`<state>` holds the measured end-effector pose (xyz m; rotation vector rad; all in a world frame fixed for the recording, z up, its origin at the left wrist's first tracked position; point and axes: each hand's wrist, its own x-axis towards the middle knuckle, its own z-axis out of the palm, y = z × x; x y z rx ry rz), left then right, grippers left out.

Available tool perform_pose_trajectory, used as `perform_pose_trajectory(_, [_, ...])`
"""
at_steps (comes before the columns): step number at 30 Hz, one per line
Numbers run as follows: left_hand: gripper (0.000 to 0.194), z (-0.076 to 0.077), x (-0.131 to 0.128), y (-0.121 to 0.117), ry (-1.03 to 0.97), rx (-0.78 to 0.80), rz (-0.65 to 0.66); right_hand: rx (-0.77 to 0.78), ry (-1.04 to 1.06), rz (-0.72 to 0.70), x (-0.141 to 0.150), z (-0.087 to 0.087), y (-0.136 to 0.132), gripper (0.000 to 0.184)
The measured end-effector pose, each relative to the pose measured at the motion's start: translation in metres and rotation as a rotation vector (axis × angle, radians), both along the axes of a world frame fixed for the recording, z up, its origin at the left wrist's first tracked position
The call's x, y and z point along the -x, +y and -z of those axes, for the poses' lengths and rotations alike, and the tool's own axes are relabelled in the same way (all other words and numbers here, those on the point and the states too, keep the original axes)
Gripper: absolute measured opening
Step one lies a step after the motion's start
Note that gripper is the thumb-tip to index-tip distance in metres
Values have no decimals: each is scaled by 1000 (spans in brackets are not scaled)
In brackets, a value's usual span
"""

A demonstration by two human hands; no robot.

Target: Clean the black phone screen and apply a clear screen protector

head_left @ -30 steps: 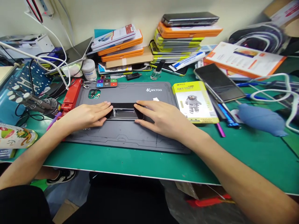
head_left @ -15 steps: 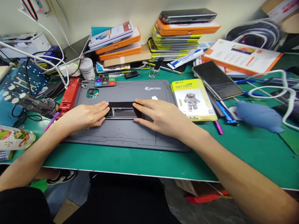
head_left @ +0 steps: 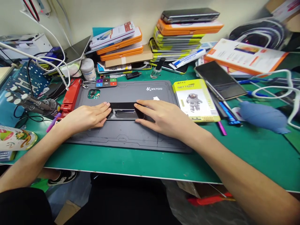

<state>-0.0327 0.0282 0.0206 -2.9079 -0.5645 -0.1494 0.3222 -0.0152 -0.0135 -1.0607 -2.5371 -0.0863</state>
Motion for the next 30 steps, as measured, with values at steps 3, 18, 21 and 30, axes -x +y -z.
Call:
perform_pose_trajectory(3, [44, 1, 0, 0, -6, 13, -3, 8, 2, 2, 0, 0, 0, 45])
perform_pose_trajectory(18, [43, -1, -2, 0, 19, -63, 36, -13, -12, -3, 1, 0, 0, 45])
perform_pose_trajectory(21, [43, -1, -2, 0, 7, -35, 19, -10, -12, 2, 0, 1, 0, 44])
perform_pose_trajectory(30, [41, -1, -1, 0, 10, -65, 27, -16, -19, 2, 0, 0, 0, 46])
